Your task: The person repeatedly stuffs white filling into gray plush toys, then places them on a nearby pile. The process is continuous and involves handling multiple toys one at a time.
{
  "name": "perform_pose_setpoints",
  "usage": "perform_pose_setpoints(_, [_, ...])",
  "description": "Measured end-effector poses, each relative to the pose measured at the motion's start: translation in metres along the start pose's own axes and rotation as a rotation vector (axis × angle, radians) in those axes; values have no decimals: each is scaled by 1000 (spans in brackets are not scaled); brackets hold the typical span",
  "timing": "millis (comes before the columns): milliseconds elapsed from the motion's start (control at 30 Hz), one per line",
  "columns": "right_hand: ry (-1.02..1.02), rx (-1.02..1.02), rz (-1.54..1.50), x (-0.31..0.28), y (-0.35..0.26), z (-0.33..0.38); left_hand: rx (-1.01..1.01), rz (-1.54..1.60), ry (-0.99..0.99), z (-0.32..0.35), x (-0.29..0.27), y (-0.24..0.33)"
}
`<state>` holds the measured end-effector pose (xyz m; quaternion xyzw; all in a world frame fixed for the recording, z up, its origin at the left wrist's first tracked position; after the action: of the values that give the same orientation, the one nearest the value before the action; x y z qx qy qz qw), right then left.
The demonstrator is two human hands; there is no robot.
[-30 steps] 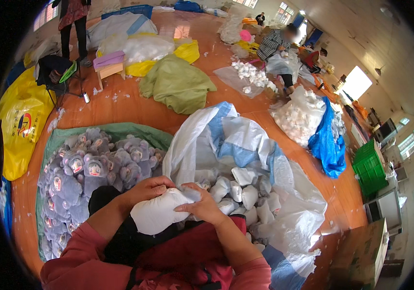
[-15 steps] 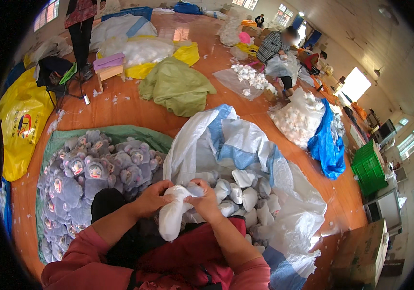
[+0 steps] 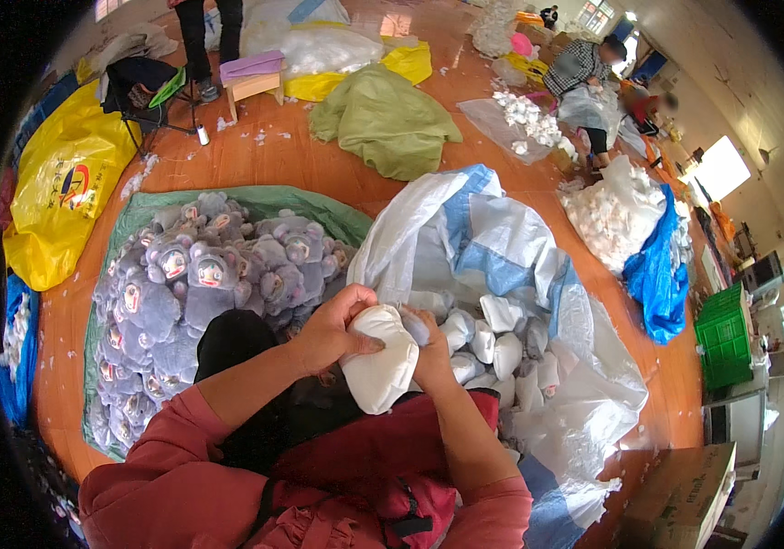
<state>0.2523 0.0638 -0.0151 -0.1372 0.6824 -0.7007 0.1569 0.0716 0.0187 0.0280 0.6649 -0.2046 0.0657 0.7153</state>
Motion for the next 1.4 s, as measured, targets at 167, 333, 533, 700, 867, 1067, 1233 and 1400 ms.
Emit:
perform_pose_setpoints(167, [-56, 173, 3, 0, 16, 10, -136, 52, 2, -1, -18, 4])
perform_pose_setpoints(333, [-293, 297, -365, 3, -16, 19, -150, 8, 17, -1, -25, 12])
perform_pose_setpoints(533, [-400, 322, -278, 12, -15, 15, -127, -293, 9, -1, -18, 3])
perform_pose_setpoints(700, [-379, 497, -286, 21, -18, 12, -165, -270, 43, -2, -15, -6])
perform_pose_setpoints(867, [-185, 485, 14, 20, 0, 0, -115, -335, 156, -8, -15, -19])
perform_pose_setpoints(1067, [-2, 150, 334, 13, 8, -8, 188, -737, 180, -5, 3, -5])
perform_pose_setpoints(1233, [96, 20, 85, -10, 78, -36, 518, -1114, 86, 12, 37, 2])
perform_pose_setpoints(1400, [245, 143, -257, -50, 157, -65, 727, -1362, -23, 19, 66, -13])
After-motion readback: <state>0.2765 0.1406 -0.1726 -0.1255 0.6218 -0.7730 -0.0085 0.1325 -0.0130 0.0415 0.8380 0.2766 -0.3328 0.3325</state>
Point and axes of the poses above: each hand's wrist, its own z-axis away from the middle knuckle, its own x-axis out of the palm, y = z × x, the point moved 3 cm from there along -z, towards the middle knuckle, and after that the axes turned 1 degree about y, right-handed, at the moved point
